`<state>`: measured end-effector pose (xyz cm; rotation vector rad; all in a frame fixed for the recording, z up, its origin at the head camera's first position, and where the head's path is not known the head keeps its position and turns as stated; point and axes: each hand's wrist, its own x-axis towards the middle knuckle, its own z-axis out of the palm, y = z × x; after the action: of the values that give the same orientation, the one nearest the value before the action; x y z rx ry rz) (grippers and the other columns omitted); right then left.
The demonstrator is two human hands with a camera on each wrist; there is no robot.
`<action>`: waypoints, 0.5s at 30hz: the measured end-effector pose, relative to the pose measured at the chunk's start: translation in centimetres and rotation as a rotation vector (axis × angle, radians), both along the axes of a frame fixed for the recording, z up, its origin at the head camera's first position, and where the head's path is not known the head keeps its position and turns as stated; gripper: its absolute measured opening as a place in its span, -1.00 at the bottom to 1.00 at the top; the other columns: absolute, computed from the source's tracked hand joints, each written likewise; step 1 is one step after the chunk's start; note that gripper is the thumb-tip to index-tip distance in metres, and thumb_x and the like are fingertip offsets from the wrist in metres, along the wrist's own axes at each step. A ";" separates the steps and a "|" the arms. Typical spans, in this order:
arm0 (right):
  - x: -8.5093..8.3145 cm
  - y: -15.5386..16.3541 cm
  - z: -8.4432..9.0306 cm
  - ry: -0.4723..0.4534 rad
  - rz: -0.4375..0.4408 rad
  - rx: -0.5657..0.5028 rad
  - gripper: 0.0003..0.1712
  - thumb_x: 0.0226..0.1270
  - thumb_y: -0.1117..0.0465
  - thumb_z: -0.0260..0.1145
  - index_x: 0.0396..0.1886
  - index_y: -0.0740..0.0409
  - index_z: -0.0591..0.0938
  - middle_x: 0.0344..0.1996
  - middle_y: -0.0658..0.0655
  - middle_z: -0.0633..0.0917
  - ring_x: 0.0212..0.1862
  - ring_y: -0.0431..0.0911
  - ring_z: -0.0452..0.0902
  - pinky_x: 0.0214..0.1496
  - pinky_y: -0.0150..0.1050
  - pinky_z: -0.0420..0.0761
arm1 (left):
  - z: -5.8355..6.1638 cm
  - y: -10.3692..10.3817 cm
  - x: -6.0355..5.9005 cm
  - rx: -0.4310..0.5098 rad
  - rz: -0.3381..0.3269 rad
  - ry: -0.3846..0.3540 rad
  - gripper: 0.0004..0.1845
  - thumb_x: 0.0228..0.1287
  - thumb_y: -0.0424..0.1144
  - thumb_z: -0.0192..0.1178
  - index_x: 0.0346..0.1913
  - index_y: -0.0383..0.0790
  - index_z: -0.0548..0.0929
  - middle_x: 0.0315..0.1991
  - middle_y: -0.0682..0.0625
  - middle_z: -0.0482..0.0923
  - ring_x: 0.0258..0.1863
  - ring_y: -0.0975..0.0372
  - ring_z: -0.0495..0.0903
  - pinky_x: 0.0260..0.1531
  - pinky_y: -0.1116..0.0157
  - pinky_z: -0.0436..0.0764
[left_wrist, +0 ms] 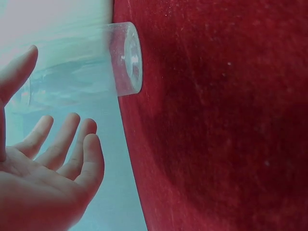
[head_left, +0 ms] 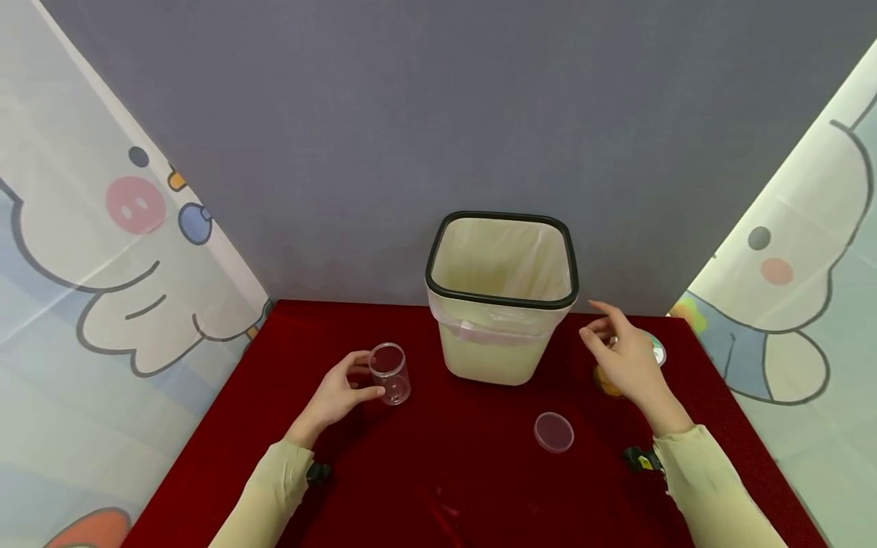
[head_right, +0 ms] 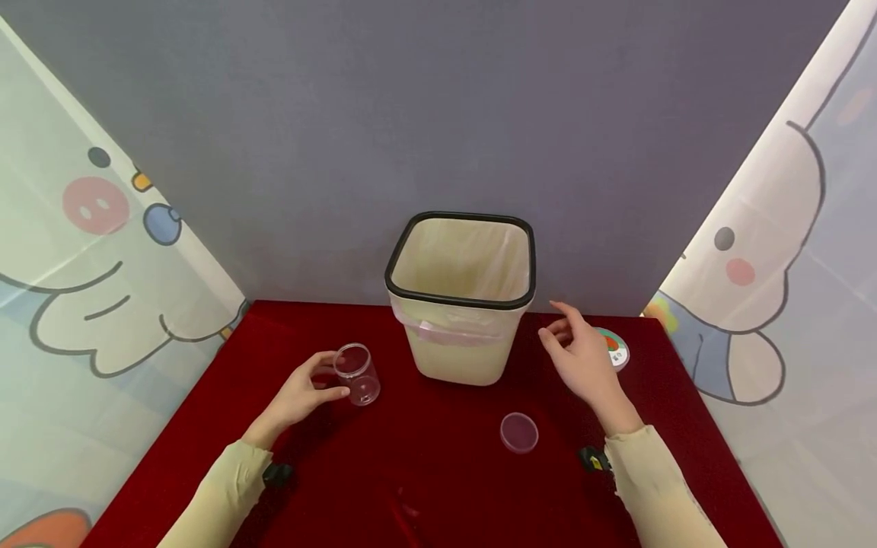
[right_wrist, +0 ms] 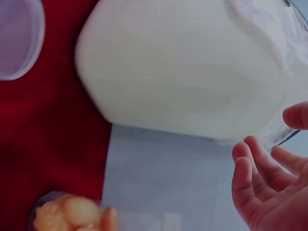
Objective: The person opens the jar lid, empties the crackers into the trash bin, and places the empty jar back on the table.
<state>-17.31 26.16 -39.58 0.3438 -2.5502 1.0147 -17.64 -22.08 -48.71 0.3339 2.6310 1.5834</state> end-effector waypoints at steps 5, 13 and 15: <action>0.3 1.4 -1.2 0.003 -0.036 -0.015 -0.51 0.46 0.21 0.26 0.31 0.26 0.48 -0.17 0.19 0.69 -0.19 -0.14 0.55 -0.26 -0.58 0.43 | 0.1 -0.5 0.5 0.033 0.014 0.031 -0.30 0.14 -0.21 0.50 0.33 -0.23 0.44 0.20 -0.22 0.49 0.15 -0.09 0.50 0.04 -0.15 0.47; 1.3 4.1 -2.5 -0.030 -0.139 -0.008 -0.54 0.46 0.17 0.25 0.26 0.27 0.51 -0.06 0.30 0.63 -0.03 0.15 0.53 -0.22 -0.48 0.43 | 1.1 -0.9 0.9 0.046 0.042 0.068 -0.34 0.19 -0.16 0.47 0.33 -0.16 0.44 0.22 -0.10 0.51 0.15 0.00 0.51 0.05 -0.12 0.47; 1.4 4.8 -3.1 -0.030 -0.167 0.001 -0.54 0.45 0.17 0.26 0.25 0.28 0.51 -0.05 0.32 0.61 -0.03 0.16 0.51 -0.19 -0.40 0.42 | 1.2 -1.1 0.9 0.049 0.054 0.082 -0.35 0.22 -0.15 0.45 0.33 -0.13 0.45 0.23 -0.11 0.50 0.15 0.01 0.51 0.05 -0.12 0.46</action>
<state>-15.95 30.92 -42.63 0.1143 -2.5563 0.9635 -16.74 -23.18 -47.49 0.3403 2.6869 1.6884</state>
